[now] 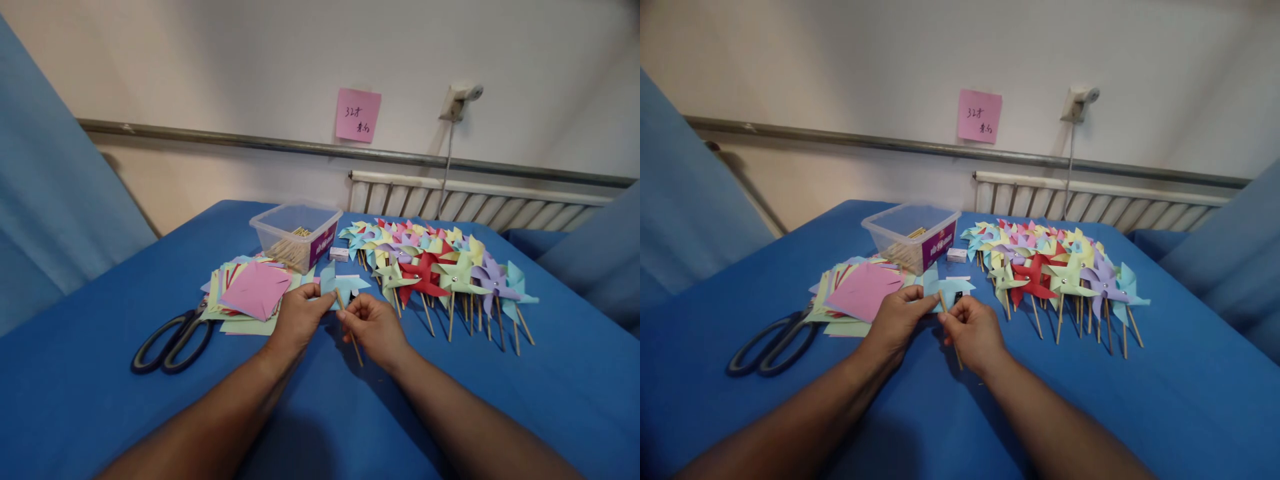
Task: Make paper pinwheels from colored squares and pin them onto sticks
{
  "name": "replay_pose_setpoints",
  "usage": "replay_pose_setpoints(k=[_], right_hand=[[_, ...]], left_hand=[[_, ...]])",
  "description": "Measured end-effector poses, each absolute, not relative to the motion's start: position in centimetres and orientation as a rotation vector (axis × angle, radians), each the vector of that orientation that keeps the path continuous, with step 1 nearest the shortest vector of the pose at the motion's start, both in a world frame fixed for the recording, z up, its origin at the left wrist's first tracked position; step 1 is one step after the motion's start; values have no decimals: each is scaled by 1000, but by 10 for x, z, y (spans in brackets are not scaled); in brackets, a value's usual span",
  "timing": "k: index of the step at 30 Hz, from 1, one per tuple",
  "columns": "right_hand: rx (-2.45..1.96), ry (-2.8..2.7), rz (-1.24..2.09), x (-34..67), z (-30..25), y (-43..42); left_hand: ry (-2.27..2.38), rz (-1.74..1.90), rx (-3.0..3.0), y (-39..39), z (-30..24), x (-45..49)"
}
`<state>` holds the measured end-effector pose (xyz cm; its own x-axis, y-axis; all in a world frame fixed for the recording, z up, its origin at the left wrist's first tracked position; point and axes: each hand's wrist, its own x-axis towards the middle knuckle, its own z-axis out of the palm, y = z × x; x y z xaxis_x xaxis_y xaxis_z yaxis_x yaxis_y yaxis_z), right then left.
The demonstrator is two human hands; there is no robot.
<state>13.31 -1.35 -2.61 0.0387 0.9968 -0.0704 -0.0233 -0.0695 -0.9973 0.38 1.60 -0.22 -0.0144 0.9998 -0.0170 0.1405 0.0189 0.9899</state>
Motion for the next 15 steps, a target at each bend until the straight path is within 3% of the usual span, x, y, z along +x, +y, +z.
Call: replay_pose_setpoints(k=[15], right_hand=[[-1228, -954, 1327, 121, -19, -19]], left_hand=[[1291, 1138, 1308, 15, -6, 7]])
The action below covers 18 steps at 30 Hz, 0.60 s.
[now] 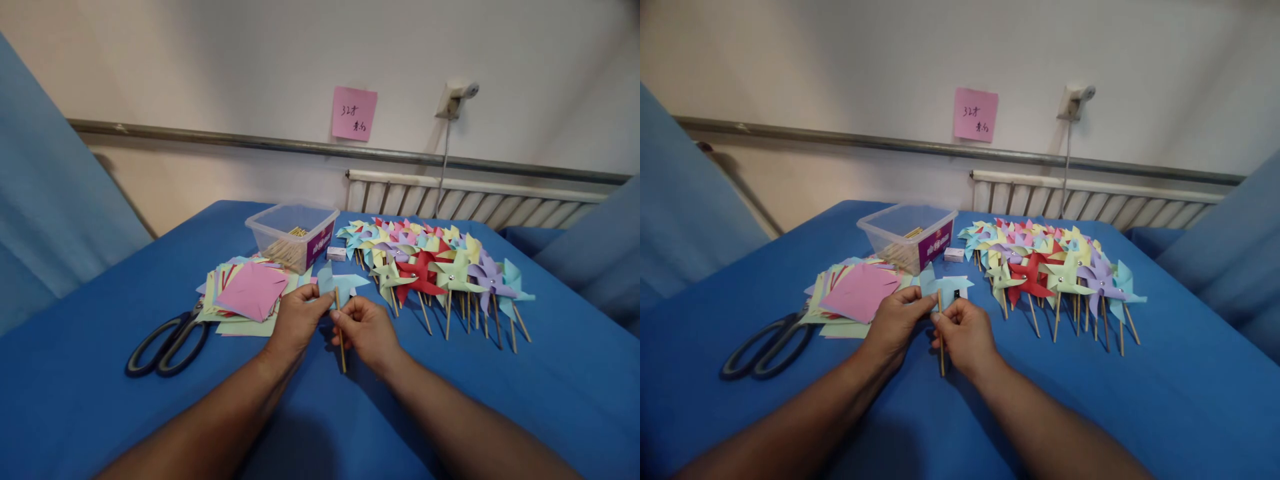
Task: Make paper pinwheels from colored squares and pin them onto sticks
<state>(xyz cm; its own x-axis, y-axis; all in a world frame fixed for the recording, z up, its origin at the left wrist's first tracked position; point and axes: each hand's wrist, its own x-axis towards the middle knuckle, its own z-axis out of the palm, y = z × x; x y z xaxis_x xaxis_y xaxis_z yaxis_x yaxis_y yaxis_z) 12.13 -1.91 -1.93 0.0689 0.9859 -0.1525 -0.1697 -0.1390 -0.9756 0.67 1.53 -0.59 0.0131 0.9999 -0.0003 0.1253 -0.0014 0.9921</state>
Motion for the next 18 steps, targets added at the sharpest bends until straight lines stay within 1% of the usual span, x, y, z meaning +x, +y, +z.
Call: replay_pose_setpoints(k=[18], right_hand=[[-1299, -1102, 1170, 125, -26, -16]], left_hand=[[1269, 1099, 1341, 11, 4, 8]])
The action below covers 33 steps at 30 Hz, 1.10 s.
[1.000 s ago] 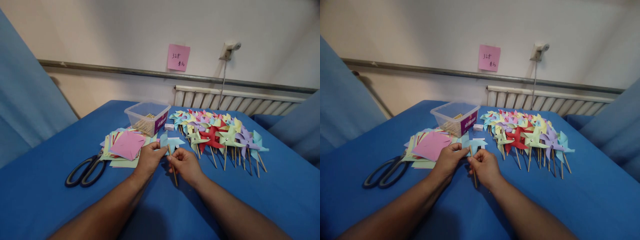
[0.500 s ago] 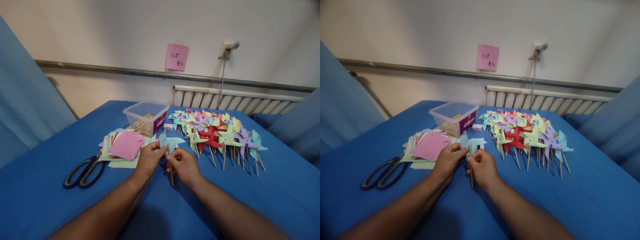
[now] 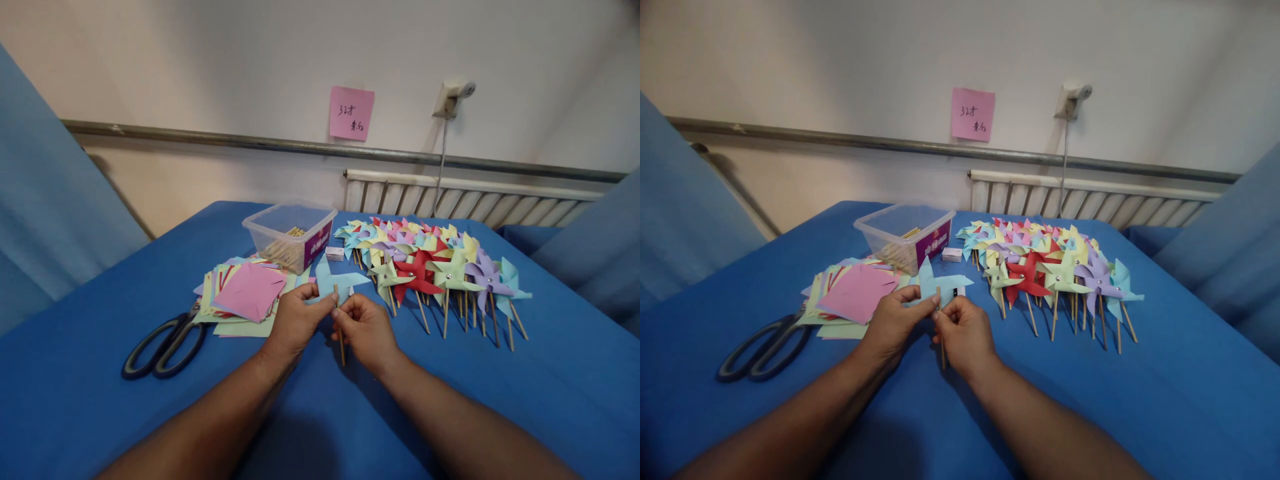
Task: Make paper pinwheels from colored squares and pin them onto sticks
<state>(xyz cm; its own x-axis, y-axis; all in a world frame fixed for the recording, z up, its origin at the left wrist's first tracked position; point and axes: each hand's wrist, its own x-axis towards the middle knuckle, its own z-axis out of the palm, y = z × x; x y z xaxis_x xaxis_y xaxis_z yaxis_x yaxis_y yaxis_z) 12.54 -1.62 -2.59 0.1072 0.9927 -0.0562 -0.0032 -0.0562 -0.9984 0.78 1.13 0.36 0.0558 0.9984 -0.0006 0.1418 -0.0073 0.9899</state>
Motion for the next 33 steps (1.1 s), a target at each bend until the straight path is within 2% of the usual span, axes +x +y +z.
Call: replay_pose_setpoints(k=[33], right_hand=[[-1291, -1109, 1197, 124, -29, -17]], left_hand=[[1217, 1145, 1334, 13, 1, 8]])
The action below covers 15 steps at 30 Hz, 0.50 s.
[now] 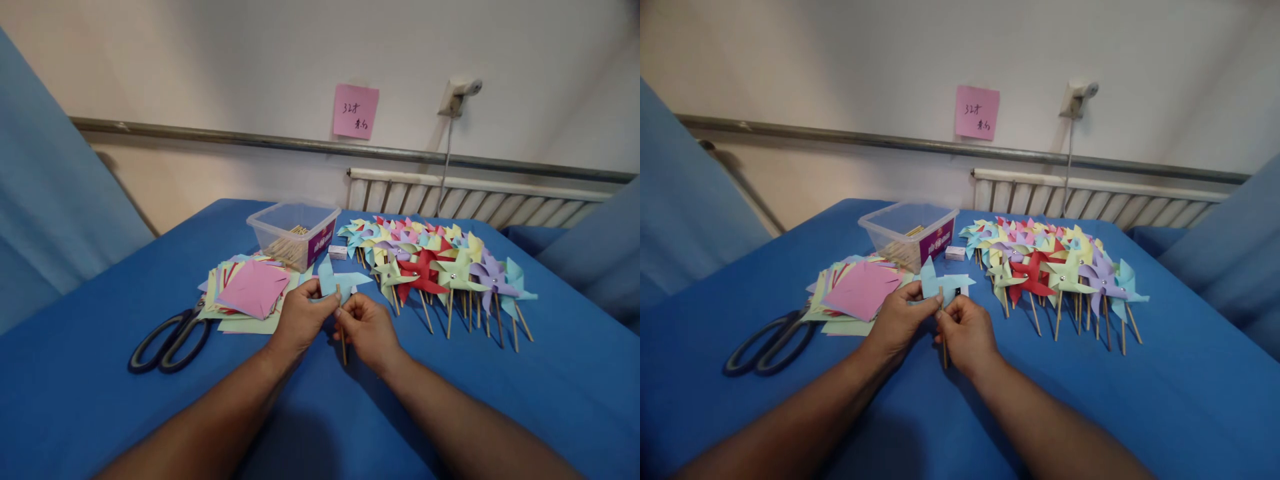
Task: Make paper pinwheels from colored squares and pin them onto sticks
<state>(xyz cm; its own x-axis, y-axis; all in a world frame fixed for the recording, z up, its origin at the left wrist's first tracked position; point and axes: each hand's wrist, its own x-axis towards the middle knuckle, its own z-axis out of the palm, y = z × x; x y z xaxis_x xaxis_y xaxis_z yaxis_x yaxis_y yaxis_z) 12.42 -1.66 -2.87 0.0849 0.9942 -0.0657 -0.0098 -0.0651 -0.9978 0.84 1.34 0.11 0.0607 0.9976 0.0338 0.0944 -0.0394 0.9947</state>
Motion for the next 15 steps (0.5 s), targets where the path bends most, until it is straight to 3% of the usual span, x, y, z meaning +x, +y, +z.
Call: replay_pose_setpoints(k=[15], right_hand=[[-1255, -1101, 1212, 124, -31, -15]], left_hand=[[1229, 1110, 1366, 14, 0, 7]])
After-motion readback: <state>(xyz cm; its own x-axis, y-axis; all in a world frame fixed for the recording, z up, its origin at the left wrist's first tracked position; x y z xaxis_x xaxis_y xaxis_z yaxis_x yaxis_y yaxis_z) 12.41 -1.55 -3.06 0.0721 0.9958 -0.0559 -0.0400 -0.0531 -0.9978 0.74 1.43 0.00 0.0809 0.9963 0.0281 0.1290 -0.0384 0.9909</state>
